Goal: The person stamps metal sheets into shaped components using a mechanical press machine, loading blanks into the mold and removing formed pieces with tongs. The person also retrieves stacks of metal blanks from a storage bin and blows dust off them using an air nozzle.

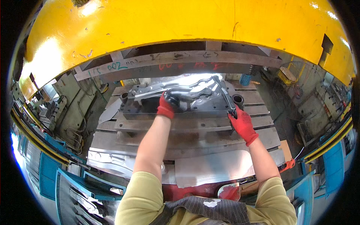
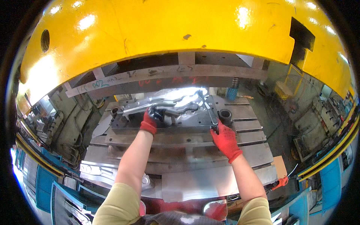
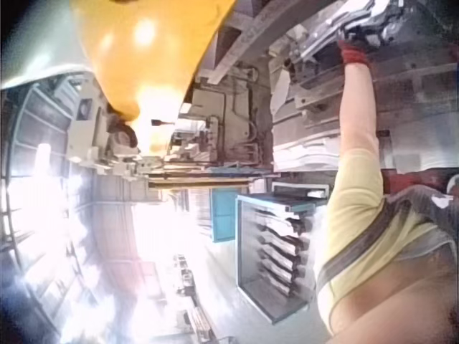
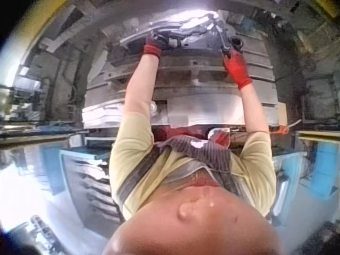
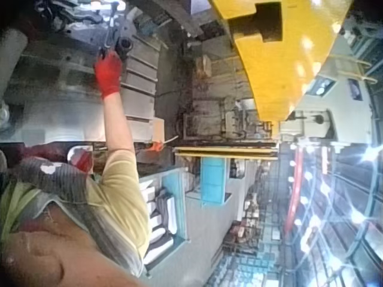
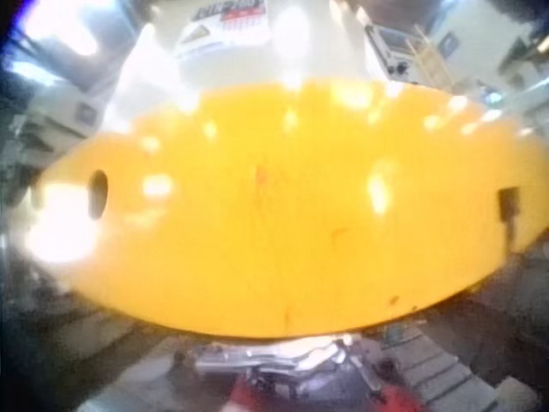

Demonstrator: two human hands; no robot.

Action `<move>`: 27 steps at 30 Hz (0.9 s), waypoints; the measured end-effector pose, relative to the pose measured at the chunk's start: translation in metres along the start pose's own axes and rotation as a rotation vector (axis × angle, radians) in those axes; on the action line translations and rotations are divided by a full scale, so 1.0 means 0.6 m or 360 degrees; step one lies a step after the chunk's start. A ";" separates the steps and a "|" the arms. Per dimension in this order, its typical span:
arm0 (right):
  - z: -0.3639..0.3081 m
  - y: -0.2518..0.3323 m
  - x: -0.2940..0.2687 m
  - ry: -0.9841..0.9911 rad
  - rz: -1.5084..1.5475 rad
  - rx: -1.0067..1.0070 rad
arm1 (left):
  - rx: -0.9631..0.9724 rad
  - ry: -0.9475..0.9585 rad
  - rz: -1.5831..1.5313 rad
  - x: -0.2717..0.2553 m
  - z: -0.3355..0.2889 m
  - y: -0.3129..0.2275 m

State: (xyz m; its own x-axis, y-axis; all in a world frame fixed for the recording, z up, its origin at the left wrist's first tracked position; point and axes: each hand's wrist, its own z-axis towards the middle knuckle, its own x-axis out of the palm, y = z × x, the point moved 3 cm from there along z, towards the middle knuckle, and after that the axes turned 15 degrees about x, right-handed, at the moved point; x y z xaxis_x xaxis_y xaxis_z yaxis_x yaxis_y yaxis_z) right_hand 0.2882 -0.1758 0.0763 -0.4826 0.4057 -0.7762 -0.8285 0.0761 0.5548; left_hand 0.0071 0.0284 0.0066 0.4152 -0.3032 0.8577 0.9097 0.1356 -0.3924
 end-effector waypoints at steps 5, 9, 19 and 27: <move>-0.036 0.001 -0.002 0.0084 0.0175 0.0003 | -0.0189 0.0327 -0.0097 -0.035 -0.008 -0.036; -0.126 -0.043 0.023 0.0021 0.0193 -0.0017 | 0.0098 -0.0420 0.0145 0.075 -0.130 -0.098; -0.403 0.025 0.152 0.1031 0.0558 -0.0143 | 0.0925 0.0600 0.3327 -0.021 -0.454 -0.419; -0.469 0.061 0.223 0.1408 0.0359 -0.0369 | 0.0423 0.0591 0.3491 -0.163 -0.609 -0.504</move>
State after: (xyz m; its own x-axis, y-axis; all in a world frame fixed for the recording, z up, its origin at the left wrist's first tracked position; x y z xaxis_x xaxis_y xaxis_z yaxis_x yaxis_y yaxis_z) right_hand 0.1136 -0.3748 -0.0915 -0.6003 -0.4575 -0.6561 -0.6792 -0.1416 0.7202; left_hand -0.3095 -0.3276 -0.0799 0.4790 0.3447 -0.8073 -0.8288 0.4807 -0.2865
